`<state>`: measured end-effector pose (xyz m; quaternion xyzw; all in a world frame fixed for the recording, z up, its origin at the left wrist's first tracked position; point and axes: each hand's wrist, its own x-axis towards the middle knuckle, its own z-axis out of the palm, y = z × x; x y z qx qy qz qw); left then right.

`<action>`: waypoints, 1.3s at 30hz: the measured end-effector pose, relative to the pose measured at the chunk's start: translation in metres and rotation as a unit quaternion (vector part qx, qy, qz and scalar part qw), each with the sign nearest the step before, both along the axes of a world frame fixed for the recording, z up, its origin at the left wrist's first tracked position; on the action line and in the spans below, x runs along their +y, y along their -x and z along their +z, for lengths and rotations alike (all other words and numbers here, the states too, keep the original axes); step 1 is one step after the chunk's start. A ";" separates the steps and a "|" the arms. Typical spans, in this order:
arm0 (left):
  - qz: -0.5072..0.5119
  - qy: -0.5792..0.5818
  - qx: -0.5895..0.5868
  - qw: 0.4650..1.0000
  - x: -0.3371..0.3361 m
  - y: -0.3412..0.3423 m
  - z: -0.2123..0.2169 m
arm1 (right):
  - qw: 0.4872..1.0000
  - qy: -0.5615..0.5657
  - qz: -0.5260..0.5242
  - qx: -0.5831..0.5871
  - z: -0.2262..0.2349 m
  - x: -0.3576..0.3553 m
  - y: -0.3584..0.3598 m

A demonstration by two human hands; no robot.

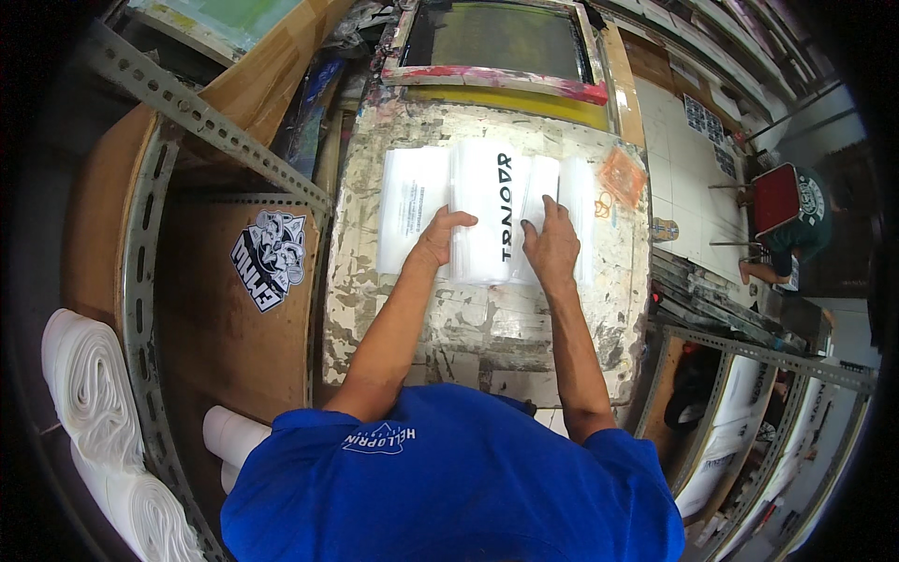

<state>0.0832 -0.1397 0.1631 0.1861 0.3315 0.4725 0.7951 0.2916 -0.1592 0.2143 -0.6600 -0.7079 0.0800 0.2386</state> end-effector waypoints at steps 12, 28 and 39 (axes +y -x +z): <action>0.020 0.001 -0.046 0.999 -0.008 0.006 0.000 | 0.996 0.046 -0.019 -0.076 -0.022 0.002 0.010; 0.002 -0.010 0.013 1.000 -0.005 -0.001 0.008 | 0.999 0.034 0.003 0.010 -0.001 0.009 -0.015; 0.012 0.025 0.095 0.995 0.001 -0.008 0.002 | 0.990 -0.014 0.000 -0.141 0.013 -0.002 -0.017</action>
